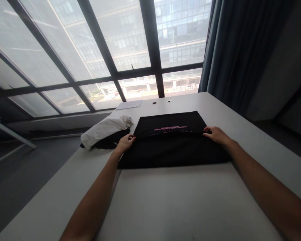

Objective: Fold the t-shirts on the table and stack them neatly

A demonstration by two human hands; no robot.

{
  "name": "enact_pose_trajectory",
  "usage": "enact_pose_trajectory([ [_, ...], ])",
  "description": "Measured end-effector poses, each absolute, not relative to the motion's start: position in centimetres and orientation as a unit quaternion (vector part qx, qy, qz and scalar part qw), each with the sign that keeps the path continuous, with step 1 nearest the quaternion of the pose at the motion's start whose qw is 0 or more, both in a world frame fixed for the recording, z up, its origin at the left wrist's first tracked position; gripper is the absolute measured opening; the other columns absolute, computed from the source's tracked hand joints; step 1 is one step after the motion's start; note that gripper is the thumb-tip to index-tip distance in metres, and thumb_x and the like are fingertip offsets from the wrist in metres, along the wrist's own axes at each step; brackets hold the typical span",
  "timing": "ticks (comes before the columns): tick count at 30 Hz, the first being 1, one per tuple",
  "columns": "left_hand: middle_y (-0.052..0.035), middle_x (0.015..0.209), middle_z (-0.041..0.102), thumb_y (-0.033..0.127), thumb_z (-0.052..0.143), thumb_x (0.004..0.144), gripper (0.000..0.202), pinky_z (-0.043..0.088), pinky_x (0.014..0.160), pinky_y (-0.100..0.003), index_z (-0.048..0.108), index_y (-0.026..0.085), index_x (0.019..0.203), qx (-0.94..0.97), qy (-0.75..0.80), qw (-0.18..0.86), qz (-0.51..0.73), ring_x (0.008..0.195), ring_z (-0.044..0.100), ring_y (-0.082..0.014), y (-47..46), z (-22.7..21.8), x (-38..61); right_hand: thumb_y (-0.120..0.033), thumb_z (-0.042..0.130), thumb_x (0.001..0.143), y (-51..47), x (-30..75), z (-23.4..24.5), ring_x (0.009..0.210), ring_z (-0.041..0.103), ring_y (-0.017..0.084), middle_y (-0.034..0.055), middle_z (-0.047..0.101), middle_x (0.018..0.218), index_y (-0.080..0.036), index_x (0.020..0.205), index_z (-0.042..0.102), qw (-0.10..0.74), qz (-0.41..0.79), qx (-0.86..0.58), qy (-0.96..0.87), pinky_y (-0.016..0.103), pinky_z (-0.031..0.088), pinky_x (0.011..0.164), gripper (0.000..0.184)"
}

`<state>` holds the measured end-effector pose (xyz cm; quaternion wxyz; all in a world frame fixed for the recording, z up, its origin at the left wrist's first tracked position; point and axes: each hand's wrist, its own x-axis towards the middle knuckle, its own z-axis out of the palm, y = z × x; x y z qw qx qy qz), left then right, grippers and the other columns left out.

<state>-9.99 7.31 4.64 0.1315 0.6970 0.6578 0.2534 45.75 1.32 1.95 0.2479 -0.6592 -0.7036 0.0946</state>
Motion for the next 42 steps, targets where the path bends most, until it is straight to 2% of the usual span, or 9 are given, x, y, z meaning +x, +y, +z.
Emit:
enact_pose_trajectory([
  [6,-0.0101,0.143,0.059,0.039,0.045,0.100,0.044,0.039,0.116,-0.039,0.064,0.022,0.135,0.820,0.526,0.032,0.224,0.132,0.056,-0.0265,2.6,5.6,-4.0,-0.041,0.044,0.100,-1.9,41.4,4.4,0.123,0.059,0.031,0.0157,0.066,0.132,-0.016,0.127,0.068,0.261,-0.020,-0.649,-0.714,0.045,0.046,0.107,0.043],
  [9,-0.0061,0.161,0.042,0.052,0.039,0.103,0.054,0.026,0.123,-0.052,0.051,0.029,0.150,0.851,0.504,0.052,0.139,0.150,0.035,-0.0301,0.2,4.2,-0.6,-0.047,0.040,0.101,-4.1,39.0,2.4,0.143,0.044,0.032,0.0146,0.051,0.154,-0.017,0.143,0.057,0.220,-0.028,-0.649,-0.727,0.049,0.037,0.117,0.054],
  [12,-0.0045,0.168,0.026,0.061,0.038,0.102,0.062,0.014,0.122,-0.063,0.038,0.034,0.157,0.851,0.517,0.078,0.055,0.156,0.016,-0.0344,-0.9,2.6,0.7,-0.050,0.038,0.101,-5.7,38.1,-0.3,0.152,0.029,0.032,0.0136,0.037,0.163,-0.018,0.153,0.047,0.155,-0.005,-0.660,-0.735,0.055,0.027,0.122,0.061],
  [18,-0.0059,0.170,0.020,0.065,0.040,0.099,0.067,0.008,0.122,-0.063,0.037,0.034,0.158,0.847,0.517,0.114,0.051,0.157,0.010,-0.0373,-0.6,1.6,0.1,-0.053,0.037,0.102,-6.2,38.4,-1.5,0.153,0.028,0.031,0.0145,0.037,0.163,-0.019,0.152,0.049,0.149,0.014,-0.657,-0.739,0.056,0.023,0.123,0.061],
  [21,-0.0071,0.166,0.032,0.061,0.040,0.100,0.061,0.015,0.123,-0.059,0.045,0.032,0.154,0.847,0.503,0.150,0.087,0.155,0.021,-0.0355,0.5,2.6,-0.8,-0.053,0.039,0.102,-6.3,38.3,-1.2,0.152,0.030,0.031,0.0128,0.040,0.162,-0.021,0.149,0.052,0.161,0.019,-0.658,-0.736,0.055,0.023,0.123,0.058],
  [25,-0.0132,0.147,0.057,0.046,0.047,0.099,0.051,0.034,0.118,-0.040,0.061,0.020,0.140,0.802,0.557,0.100,0.191,0.138,0.051,-0.0294,3.3,4.3,-4.1,-0.046,0.041,0.102,-5.7,39.0,-0.6,0.148,0.039,0.031,0.0120,0.051,0.155,-0.022,0.139,0.062,0.226,0.010,-0.650,-0.725,0.052,0.030,0.121,0.049],
  [30,-0.0214,0.114,0.068,0.038,0.062,0.087,0.036,0.044,0.104,-0.045,0.073,0.012,0.110,0.693,0.687,0.044,0.214,0.112,0.065,-0.0370,5.9,3.9,-8.5,-0.028,0.048,0.096,-2.3,41.8,0.5,0.126,0.058,0.032,0.0183,0.065,0.134,-0.014,0.129,0.068,0.270,-0.026,-0.691,-0.670,0.046,0.043,0.110,0.041],
  [36,-0.0094,0.083,0.070,0.040,0.071,0.076,0.020,0.051,0.081,-0.033,0.067,0.020,0.076,0.689,0.684,0.095,0.219,0.087,0.069,-0.0270,7.1,2.3,-10.1,-0.037,0.058,0.092,1.2,44.5,0.6,0.092,0.071,0.027,0.0137,0.076,0.097,-0.018,0.097,0.078,0.209,0.043,-0.736,-0.643,0.036,0.053,0.083,0.028],
  [42,-0.0037,0.077,0.068,0.046,0.070,0.073,0.026,0.049,0.074,-0.031,0.062,0.021,0.076,0.699,0.657,0.139,0.247,0.078,0.065,-0.0234,7.2,2.6,-10.7,-0.033,0.066,0.084,1.6,45.3,0.6,0.084,0.070,0.023,0.0086,0.076,0.089,-0.021,0.083,0.076,0.183,0.086,-0.707,-0.678,0.031,0.050,0.074,0.016],
])
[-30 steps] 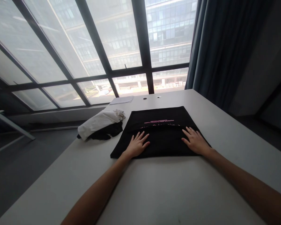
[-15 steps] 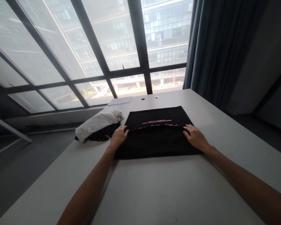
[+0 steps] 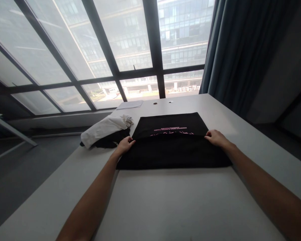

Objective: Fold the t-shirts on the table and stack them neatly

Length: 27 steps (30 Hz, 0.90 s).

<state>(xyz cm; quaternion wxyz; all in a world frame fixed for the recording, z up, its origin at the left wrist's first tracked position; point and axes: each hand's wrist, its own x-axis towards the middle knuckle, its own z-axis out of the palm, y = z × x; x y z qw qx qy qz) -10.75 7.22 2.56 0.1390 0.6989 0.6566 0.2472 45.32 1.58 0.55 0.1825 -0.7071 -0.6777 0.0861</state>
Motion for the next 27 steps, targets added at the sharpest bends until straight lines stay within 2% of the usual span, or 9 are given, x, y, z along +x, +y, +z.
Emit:
enact_pose_trajectory([
  [4,-0.0040,0.082,0.070,0.054,0.067,0.075,0.034,0.049,0.075,-0.030,0.062,0.021,0.082,0.705,0.637,0.155,0.272,0.082,0.066,-0.0233,6.9,3.2,-11.0,-0.031,0.063,0.084,1.7,45.6,0.9,0.081,0.068,0.023,0.0081,0.075,0.087,-0.020,0.086,0.074,0.219,0.083,-0.700,-0.675,0.032,0.049,0.074,0.015],
  [9,-0.0070,0.093,0.072,0.050,0.058,0.084,0.031,0.049,0.081,-0.030,0.062,0.020,0.092,0.691,0.645,0.112,0.306,0.091,0.068,-0.0244,6.9,3.3,-10.7,-0.033,0.062,0.086,2.0,45.7,1.3,0.084,0.068,0.024,0.0100,0.075,0.092,-0.020,0.091,0.073,0.293,0.058,-0.698,-0.651,0.033,0.049,0.076,0.018],
  [13,-0.0085,0.094,0.073,0.041,0.063,0.084,0.020,0.049,0.083,-0.032,0.062,0.022,0.089,0.686,0.665,0.089,0.281,0.096,0.069,-0.0271,6.8,2.0,-10.0,-0.031,0.062,0.086,1.9,45.3,0.2,0.086,0.069,0.025,0.0106,0.076,0.093,-0.019,0.091,0.073,0.251,0.063,-0.719,-0.645,0.034,0.049,0.075,0.016],
  [17,-0.0091,0.096,0.073,0.039,0.065,0.085,0.019,0.049,0.084,-0.033,0.065,0.022,0.093,0.692,0.666,0.082,0.266,0.099,0.069,-0.0284,6.8,1.3,-9.9,-0.032,0.061,0.088,1.3,44.9,-0.6,0.090,0.069,0.026,0.0111,0.076,0.099,-0.020,0.097,0.073,0.212,0.047,-0.724,-0.655,0.034,0.050,0.078,0.019],
  [20,-0.0114,0.105,0.072,0.038,0.065,0.087,0.024,0.049,0.090,-0.036,0.068,0.021,0.104,0.700,0.661,0.067,0.261,0.103,0.068,-0.0293,6.5,2.2,-9.7,-0.035,0.059,0.091,0.5,44.3,0.4,0.101,0.066,0.029,0.0147,0.073,0.109,-0.019,0.107,0.072,0.184,-0.003,-0.728,-0.661,0.038,0.051,0.085,0.026],
  [23,-0.0146,0.125,0.066,0.034,0.062,0.090,0.034,0.045,0.102,-0.042,0.067,0.020,0.121,0.734,0.627,0.024,0.260,0.117,0.062,-0.0325,5.1,3.9,-8.2,-0.037,0.051,0.095,-0.8,42.8,2.0,0.112,0.060,0.037,0.0199,0.068,0.123,-0.016,0.122,0.069,0.187,-0.069,-0.711,-0.674,0.048,0.050,0.091,0.038],
  [27,-0.0102,0.142,0.060,0.038,0.051,0.099,0.044,0.038,0.115,-0.041,0.061,0.024,0.139,0.821,0.517,0.042,0.239,0.132,0.055,-0.0297,1.5,4.2,-5.0,-0.036,0.043,0.099,-2.9,40.4,1.9,0.128,0.055,0.035,0.0177,0.060,0.140,-0.017,0.132,0.064,0.240,-0.050,-0.651,-0.719,0.048,0.046,0.106,0.044],
])
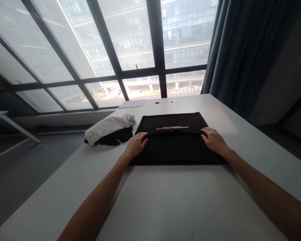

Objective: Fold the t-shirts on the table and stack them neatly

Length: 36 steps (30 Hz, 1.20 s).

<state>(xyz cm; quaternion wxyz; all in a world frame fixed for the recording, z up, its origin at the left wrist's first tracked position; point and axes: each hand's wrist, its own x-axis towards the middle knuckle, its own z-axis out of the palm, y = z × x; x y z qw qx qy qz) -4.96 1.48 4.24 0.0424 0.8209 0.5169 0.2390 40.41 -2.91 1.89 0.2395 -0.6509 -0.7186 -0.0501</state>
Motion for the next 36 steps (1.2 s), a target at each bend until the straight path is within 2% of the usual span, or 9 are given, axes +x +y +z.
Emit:
enact_pose_trajectory([
  [4,-0.0068,0.160,0.044,0.048,0.047,0.101,0.051,0.021,0.123,-0.054,0.054,0.029,0.147,0.837,0.520,0.078,0.155,0.151,0.033,-0.0329,-1.6,1.9,-3.0,-0.041,0.042,0.100,-4.7,39.2,-0.6,0.143,0.044,0.033,0.0144,0.053,0.151,-0.018,0.138,0.061,0.209,-0.010,-0.628,-0.750,0.050,0.035,0.118,0.048],
  [7,-0.0066,0.163,0.039,0.049,0.045,0.101,0.053,0.019,0.123,-0.055,0.052,0.029,0.149,0.834,0.526,0.102,0.133,0.153,0.027,-0.0325,-2.3,1.4,-3.5,-0.041,0.040,0.102,-5.4,39.1,-1.0,0.145,0.043,0.033,0.0131,0.054,0.151,-0.019,0.136,0.063,0.199,-0.008,-0.623,-0.757,0.053,0.034,0.118,0.047],
  [10,-0.0086,0.157,0.048,0.046,0.042,0.101,0.051,0.028,0.122,-0.046,0.056,0.024,0.144,0.817,0.531,0.073,0.213,0.147,0.039,-0.0289,-2.4,2.5,-5.7,-0.038,0.039,0.101,-6.2,39.6,0.1,0.136,0.051,0.032,0.0143,0.059,0.144,-0.018,0.129,0.066,0.256,-0.035,-0.611,-0.748,0.049,0.038,0.115,0.043],
  [14,-0.0158,0.120,0.069,0.039,0.043,0.095,0.047,0.046,0.105,-0.041,0.065,0.014,0.129,0.706,0.638,0.029,0.307,0.113,0.065,-0.0299,-3.2,3.2,-10.5,-0.033,0.041,0.096,-7.9,41.7,0.9,0.108,0.064,0.031,0.0168,0.071,0.114,-0.017,0.113,0.069,0.356,-0.048,-0.645,-0.674,0.045,0.048,0.100,0.036],
  [18,-0.0108,0.095,0.074,0.051,0.049,0.088,0.050,0.052,0.081,-0.036,0.069,0.014,0.116,0.642,0.686,0.157,0.305,0.087,0.069,-0.0274,-4.8,2.3,-14.2,-0.035,0.047,0.090,-9.9,44.3,-0.5,0.082,0.066,0.026,0.0122,0.072,0.092,-0.019,0.100,0.069,0.360,0.044,-0.714,-0.600,0.037,0.051,0.078,0.029],
  [22,-0.0092,0.090,0.074,0.066,0.059,0.079,0.064,0.051,0.075,-0.033,0.071,0.013,0.112,0.674,0.625,0.218,0.329,0.083,0.068,-0.0258,-6.1,2.2,-14.5,-0.037,0.055,0.084,-11.1,45.7,-1.2,0.076,0.067,0.023,0.0093,0.073,0.085,-0.018,0.094,0.070,0.373,0.118,-0.736,-0.553,0.032,0.049,0.068,0.026],
  [27,-0.0044,0.083,0.071,0.070,0.065,0.077,0.083,0.050,0.068,-0.031,0.058,0.013,0.136,0.684,0.601,0.252,0.327,0.073,0.065,-0.0221,-6.4,2.6,-14.4,-0.030,0.057,0.079,-11.9,46.6,0.7,0.061,0.064,0.018,0.0093,0.073,0.077,-0.015,0.092,0.071,0.437,0.255,-0.733,-0.454,0.029,0.049,0.058,0.024],
  [31,-0.0056,0.087,0.072,0.067,0.071,0.076,0.076,0.051,0.069,-0.031,0.063,0.014,0.130,0.677,0.588,0.268,0.352,0.077,0.067,-0.0231,-6.4,2.9,-14.7,-0.031,0.065,0.076,-12.8,46.9,1.8,0.069,0.068,0.019,0.0101,0.076,0.083,-0.016,0.095,0.072,0.446,0.315,-0.690,-0.474,0.026,0.049,0.057,0.025],
  [36,-0.0045,0.090,0.071,0.060,0.077,0.074,0.065,0.053,0.077,-0.032,0.067,0.017,0.122,0.651,0.570,0.254,0.433,0.083,0.067,-0.0226,-7.2,3.6,-13.8,-0.036,0.070,0.076,-13.4,46.9,2.0,0.082,0.070,0.022,0.0093,0.076,0.088,-0.016,0.103,0.072,0.463,0.265,-0.655,-0.536,0.030,0.053,0.070,0.033],
])
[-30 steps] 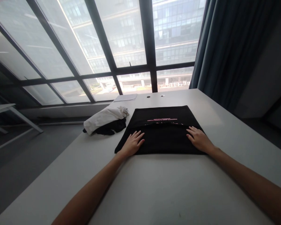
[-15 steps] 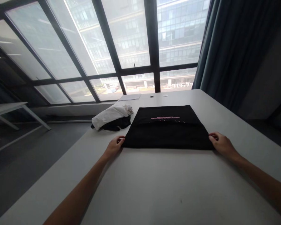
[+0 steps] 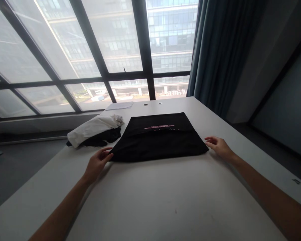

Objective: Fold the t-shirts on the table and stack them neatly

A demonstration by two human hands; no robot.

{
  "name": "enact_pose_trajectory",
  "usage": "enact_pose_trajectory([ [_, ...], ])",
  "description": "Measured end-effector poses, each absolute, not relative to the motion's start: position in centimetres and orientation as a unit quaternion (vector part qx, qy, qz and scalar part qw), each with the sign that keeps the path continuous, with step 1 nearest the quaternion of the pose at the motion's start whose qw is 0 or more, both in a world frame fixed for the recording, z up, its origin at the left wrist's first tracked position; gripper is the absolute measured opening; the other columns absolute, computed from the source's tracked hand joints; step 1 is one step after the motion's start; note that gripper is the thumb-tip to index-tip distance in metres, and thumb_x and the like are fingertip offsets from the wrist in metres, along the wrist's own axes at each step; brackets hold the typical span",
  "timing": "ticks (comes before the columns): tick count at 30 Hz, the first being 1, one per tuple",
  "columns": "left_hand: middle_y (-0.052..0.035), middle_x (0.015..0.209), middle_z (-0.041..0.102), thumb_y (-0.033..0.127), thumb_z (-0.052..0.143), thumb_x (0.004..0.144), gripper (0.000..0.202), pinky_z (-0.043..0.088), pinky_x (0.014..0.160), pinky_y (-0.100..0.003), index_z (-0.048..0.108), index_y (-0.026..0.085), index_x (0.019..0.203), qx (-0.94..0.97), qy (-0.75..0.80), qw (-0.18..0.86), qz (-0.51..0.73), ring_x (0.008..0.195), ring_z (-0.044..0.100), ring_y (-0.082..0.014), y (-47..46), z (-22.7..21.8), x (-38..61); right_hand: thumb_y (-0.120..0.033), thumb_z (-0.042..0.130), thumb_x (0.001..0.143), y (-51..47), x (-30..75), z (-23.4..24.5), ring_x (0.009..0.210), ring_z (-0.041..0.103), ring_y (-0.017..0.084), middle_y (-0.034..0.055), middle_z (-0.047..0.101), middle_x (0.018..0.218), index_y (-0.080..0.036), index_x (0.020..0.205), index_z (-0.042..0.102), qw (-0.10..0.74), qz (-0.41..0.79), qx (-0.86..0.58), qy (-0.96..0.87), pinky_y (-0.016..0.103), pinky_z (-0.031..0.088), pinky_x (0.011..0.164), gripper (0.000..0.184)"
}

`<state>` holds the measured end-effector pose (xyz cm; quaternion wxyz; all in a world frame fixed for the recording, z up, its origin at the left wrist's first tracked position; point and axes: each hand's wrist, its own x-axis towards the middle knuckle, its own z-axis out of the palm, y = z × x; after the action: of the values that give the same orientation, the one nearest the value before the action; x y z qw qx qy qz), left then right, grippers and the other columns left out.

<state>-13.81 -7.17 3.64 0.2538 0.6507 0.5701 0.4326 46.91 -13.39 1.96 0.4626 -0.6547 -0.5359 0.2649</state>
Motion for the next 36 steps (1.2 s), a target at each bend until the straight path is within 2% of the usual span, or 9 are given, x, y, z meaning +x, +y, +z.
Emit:
enact_pose_trajectory([
  [2,-0.0041,0.090,0.070,0.061,0.077,0.074,0.066,0.054,0.075,-0.031,0.067,0.017,0.122,0.646,0.571,0.245,0.444,0.081,0.066,-0.0218,-7.3,3.7,-13.6,-0.035,0.070,0.076,-13.3,47.1,1.8,0.082,0.070,0.021,0.0078,0.075,0.086,-0.017,0.101,0.072,0.450,0.227,-0.658,-0.559,0.030,0.053,0.075,0.031],
  [7,-0.0063,0.099,0.069,0.063,0.074,0.075,0.076,0.056,0.072,-0.031,0.059,0.019,0.135,0.654,0.564,0.262,0.430,0.082,0.067,-0.0219,-7.0,3.6,-13.8,-0.031,0.069,0.075,-13.1,47.4,0.9,0.067,0.066,0.018,0.0035,0.071,0.073,-0.016,0.103,0.070,0.392,0.240,-0.705,-0.541,0.029,0.051,0.064,0.031],
  [11,-0.0060,0.101,0.069,0.067,0.076,0.068,0.090,0.057,0.067,-0.032,0.052,0.020,0.142,0.641,0.587,0.282,0.406,0.080,0.070,-0.0231,-7.1,3.9,-13.6,-0.032,0.067,0.077,-13.4,46.7,0.9,0.072,0.066,0.018,0.0034,0.071,0.078,-0.017,0.104,0.069,0.425,0.211,-0.672,-0.569,0.029,0.051,0.069,0.031],
  [13,-0.0052,0.097,0.070,0.068,0.076,0.067,0.094,0.055,0.063,-0.030,0.051,0.019,0.143,0.629,0.608,0.271,0.400,0.074,0.069,-0.0219,-7.3,4.1,-13.3,-0.035,0.066,0.079,-13.5,46.4,1.2,0.068,0.063,0.017,0.0024,0.069,0.073,-0.017,0.105,0.068,0.426,0.207,-0.677,-0.564,0.029,0.049,0.066,0.032],
  [17,-0.0042,0.092,0.070,0.067,0.071,0.072,0.089,0.051,0.057,-0.027,0.052,0.017,0.142,0.608,0.646,0.229,0.400,0.065,0.065,-0.0184,-7.7,3.9,-12.8,-0.038,0.066,0.078,-13.7,46.1,1.3,0.058,0.059,0.017,0.0002,0.066,0.063,-0.016,0.104,0.067,0.395,0.247,-0.688,-0.557,0.028,0.045,0.057,0.033],
  [23,-0.0075,0.101,0.070,0.066,0.069,0.073,0.084,0.050,0.053,-0.027,0.052,0.019,0.141,0.615,0.649,0.218,0.390,0.062,0.063,-0.0172,-7.4,3.2,-13.3,-0.037,0.068,0.077,-13.7,46.0,1.2,0.070,0.065,0.019,0.0035,0.071,0.077,-0.018,0.112,0.065,0.459,0.227,-0.668,-0.540,0.030,0.049,0.067,0.041],
  [29,-0.0066,0.100,0.069,0.064,0.070,0.073,0.084,0.048,0.052,-0.026,0.051,0.019,0.141,0.637,0.635,0.220,0.378,0.057,0.061,-0.0148,-7.4,2.8,-13.7,-0.037,0.062,0.077,-13.8,45.4,0.7,0.056,0.056,0.017,-0.0021,0.062,0.061,-0.016,0.112,0.063,0.398,0.244,-0.702,-0.539,0.029,0.042,0.058,0.042],
  [34,-0.0092,0.101,0.072,0.061,0.071,0.073,0.079,0.049,0.055,-0.027,0.056,0.016,0.136,0.653,0.631,0.200,0.369,0.059,0.064,-0.0159,-7.7,3.8,-13.6,-0.036,0.058,0.078,-13.9,45.6,1.0,0.051,0.050,0.016,-0.0054,0.053,0.054,-0.018,0.108,0.060,0.398,0.218,-0.696,-0.557,0.029,0.039,0.055,0.035],
  [36,-0.0099,0.100,0.073,0.062,0.072,0.070,0.079,0.052,0.058,-0.029,0.059,0.015,0.132,0.654,0.630,0.194,0.370,0.059,0.065,-0.0172,-8.0,4.5,-13.4,-0.036,0.059,0.078,-14.2,46.3,1.4,0.052,0.051,0.016,-0.0048,0.055,0.055,-0.019,0.106,0.060,0.397,0.234,-0.690,-0.558,0.028,0.038,0.054,0.033],
])
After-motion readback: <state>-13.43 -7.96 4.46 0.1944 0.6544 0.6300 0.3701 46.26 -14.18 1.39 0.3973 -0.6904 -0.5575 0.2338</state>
